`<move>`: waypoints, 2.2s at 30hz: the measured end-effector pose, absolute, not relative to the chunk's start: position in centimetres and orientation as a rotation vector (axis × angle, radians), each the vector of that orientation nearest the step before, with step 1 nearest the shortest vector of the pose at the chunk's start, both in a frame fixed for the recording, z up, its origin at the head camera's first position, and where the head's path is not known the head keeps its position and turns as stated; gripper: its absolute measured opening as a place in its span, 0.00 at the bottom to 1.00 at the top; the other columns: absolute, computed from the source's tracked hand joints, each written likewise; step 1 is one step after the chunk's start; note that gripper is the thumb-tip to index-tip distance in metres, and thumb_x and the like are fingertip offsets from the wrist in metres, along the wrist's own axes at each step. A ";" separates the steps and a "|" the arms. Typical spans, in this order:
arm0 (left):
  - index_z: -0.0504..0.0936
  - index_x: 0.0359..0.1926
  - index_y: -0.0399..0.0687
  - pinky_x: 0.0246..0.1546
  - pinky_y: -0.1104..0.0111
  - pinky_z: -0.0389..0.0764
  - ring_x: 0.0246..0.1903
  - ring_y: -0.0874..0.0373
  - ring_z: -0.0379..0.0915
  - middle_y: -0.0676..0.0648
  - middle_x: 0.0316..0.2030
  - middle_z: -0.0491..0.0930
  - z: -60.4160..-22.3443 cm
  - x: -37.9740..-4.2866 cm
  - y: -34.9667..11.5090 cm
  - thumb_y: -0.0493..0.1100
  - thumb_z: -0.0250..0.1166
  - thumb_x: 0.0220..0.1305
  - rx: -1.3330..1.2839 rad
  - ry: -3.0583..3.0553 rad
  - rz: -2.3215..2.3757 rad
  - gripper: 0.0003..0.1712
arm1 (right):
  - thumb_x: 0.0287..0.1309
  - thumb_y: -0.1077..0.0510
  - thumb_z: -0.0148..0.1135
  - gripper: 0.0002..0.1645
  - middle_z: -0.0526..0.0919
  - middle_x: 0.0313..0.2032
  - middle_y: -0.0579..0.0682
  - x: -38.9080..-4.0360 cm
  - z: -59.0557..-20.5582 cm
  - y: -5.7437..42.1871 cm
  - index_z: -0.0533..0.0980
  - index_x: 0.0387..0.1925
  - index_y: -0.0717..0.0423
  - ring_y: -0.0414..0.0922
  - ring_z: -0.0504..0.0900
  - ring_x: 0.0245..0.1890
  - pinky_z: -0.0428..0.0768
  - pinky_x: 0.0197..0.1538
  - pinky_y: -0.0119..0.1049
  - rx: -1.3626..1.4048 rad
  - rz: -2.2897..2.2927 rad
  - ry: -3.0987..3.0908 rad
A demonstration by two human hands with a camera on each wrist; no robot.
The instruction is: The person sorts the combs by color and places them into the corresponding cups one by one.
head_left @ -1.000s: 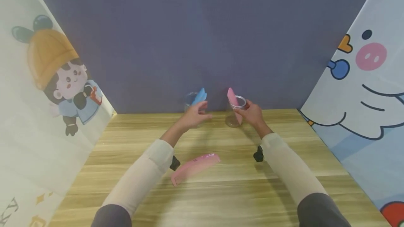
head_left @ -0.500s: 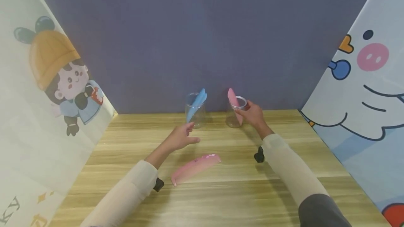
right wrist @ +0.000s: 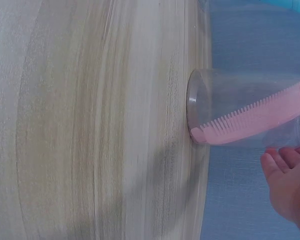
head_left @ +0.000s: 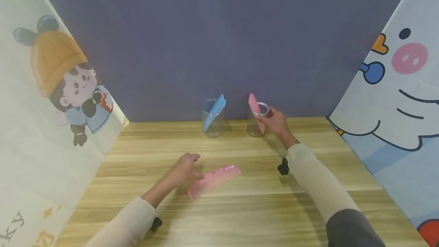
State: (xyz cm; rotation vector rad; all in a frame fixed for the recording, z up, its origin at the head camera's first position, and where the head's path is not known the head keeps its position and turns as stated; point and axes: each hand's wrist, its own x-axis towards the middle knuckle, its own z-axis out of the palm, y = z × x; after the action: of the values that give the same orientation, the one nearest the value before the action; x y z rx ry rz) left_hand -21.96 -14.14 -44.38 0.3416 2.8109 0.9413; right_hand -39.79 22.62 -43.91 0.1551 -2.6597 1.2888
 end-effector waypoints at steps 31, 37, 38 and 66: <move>0.78 0.41 0.36 0.35 0.59 0.80 0.34 0.54 0.70 0.46 0.33 0.75 -46.2 -19.4 -14.0 0.39 0.80 0.43 0.418 2.833 0.613 0.25 | 0.60 0.44 0.71 0.45 0.80 0.61 0.66 -39.9 -44.1 22.8 0.68 0.71 0.63 0.62 0.79 0.62 0.79 0.64 0.56 0.142 1.284 -2.668; 0.74 0.42 0.39 0.32 0.60 0.79 0.31 0.54 0.70 0.47 0.32 0.74 -46.1 -19.1 -13.8 0.35 0.73 0.48 0.407 2.840 0.627 0.21 | 0.61 0.43 0.71 0.44 0.80 0.60 0.66 -39.8 -44.2 22.7 0.69 0.70 0.64 0.62 0.79 0.61 0.78 0.65 0.57 0.140 1.263 -2.674; 0.74 0.43 0.38 0.32 0.60 0.80 0.31 0.54 0.71 0.46 0.32 0.75 -46.1 -19.1 -13.8 0.35 0.72 0.49 0.402 2.836 0.632 0.20 | 0.61 0.43 0.71 0.44 0.80 0.60 0.66 -39.8 -44.2 22.7 0.69 0.70 0.64 0.62 0.79 0.61 0.78 0.65 0.57 0.137 1.261 -2.675; 0.84 0.50 0.32 0.47 0.56 0.87 0.41 0.49 0.84 0.38 0.43 0.88 -41.7 -22.0 -14.3 0.37 0.82 0.44 0.537 2.965 0.781 0.30 | 0.62 0.43 0.71 0.47 0.79 0.62 0.67 -39.7 -43.9 22.8 0.66 0.72 0.65 0.63 0.77 0.63 0.77 0.67 0.57 0.141 1.294 -2.674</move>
State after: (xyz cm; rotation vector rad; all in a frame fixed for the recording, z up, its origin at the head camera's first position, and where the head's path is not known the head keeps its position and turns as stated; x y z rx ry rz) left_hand -21.95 -14.34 -41.73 0.5365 2.9652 0.7813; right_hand -39.66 22.79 -43.91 0.1408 -2.6744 1.2936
